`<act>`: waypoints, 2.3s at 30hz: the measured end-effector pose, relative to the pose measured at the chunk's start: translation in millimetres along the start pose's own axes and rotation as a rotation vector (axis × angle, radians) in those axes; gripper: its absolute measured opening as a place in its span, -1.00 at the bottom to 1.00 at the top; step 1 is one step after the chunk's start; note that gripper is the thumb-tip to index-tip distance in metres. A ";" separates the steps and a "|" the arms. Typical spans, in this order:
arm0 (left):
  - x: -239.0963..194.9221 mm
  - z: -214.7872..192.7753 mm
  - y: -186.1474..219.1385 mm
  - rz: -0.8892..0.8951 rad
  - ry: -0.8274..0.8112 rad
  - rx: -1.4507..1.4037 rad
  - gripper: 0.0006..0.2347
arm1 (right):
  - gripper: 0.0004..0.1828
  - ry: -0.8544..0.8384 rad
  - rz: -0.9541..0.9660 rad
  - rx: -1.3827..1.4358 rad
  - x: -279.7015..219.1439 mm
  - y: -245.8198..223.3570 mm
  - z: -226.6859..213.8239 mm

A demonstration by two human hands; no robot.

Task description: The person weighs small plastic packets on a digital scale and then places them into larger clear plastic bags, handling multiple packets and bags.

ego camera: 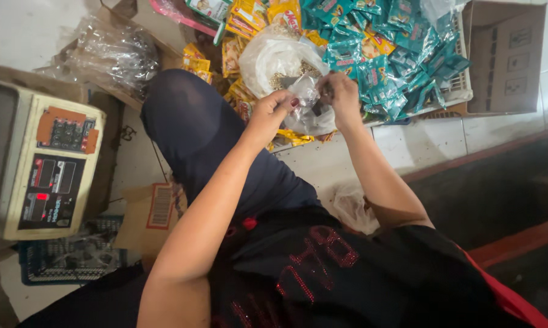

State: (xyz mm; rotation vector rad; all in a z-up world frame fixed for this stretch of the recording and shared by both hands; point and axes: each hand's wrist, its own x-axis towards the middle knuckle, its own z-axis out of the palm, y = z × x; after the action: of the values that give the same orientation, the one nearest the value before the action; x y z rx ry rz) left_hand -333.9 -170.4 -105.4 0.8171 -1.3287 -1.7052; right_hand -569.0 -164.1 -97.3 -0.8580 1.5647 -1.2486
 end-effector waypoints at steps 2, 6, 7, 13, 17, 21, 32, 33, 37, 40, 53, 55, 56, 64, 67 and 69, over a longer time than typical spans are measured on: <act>0.4 0.3 -4.7 0.043 0.026 -0.044 -0.86 | -0.78 -0.006 -0.234 -0.475 -2.5 12.5 0.1; 6.8 -0.3 -4.9 -0.060 0.034 -0.132 -0.82 | -0.75 -0.017 -0.268 -1.129 -33.6 -5.7 11.1; 5.6 -0.9 -2.9 -0.192 0.051 -0.122 -0.80 | -0.78 -0.120 -0.479 -1.252 -39.1 -19.5 11.0; 8.6 -27.8 40.8 0.297 0.111 -0.238 -0.84 | -0.77 -0.111 -0.755 -1.318 -45.8 -103.1 60.8; -50.2 -81.8 81.6 0.295 0.259 -0.104 -0.82 | -0.63 -0.290 -0.978 -1.005 -71.0 -162.7 120.3; -148.5 -136.1 105.6 0.303 0.419 -0.038 -0.83 | -0.46 -0.738 -0.495 -0.475 -119.0 -197.9 198.6; -315.5 -231.9 98.9 0.102 0.934 0.106 -0.80 | -0.84 -1.428 -0.608 -0.498 -202.0 -157.5 426.9; -321.6 -239.9 95.5 0.062 0.950 0.035 -0.80 | -0.86 -1.443 -0.609 -0.463 -203.0 -158.9 438.8; -335.6 -265.9 64.1 0.200 1.185 0.314 -0.81 | -0.91 -1.314 -0.927 -0.607 -207.6 -171.3 495.3; -335.9 -285.1 34.3 0.085 1.366 0.306 -0.74 | -0.91 -1.270 -0.791 -0.471 -207.2 -172.2 544.7; -343.8 -308.1 -25.8 0.106 1.500 0.336 -0.83 | -0.70 -1.188 -0.932 -0.704 -127.1 -58.7 619.5; -346.1 -311.6 -29.2 0.114 1.531 0.292 -0.84 | -0.42 -1.286 -1.041 -0.756 -126.8 -43.0 593.9; -346.1 -314.5 -29.5 0.106 1.543 0.224 -0.84 | -0.39 -1.237 -1.085 -0.740 -125.5 -40.7 587.0; -353.6 -317.6 -15.0 0.070 1.527 0.077 -0.85 | -0.47 -1.123 -0.668 -0.694 -111.1 -43.2 565.5; -352.7 -316.2 -8.5 0.091 1.517 0.044 -0.84 | -0.46 -1.165 -0.603 -0.671 -106.8 -27.0 568.5; -351.1 -317.0 -4.1 0.055 1.512 -0.004 -0.83 | -0.51 -1.185 -0.566 -0.659 -111.0 -13.0 573.5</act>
State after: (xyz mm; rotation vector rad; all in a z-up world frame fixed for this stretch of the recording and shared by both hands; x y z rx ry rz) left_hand 101.7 -1.5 -180.3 1.5417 -0.2536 -0.5861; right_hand 8.8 -251.0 -89.7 -2.0689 0.7033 -0.2874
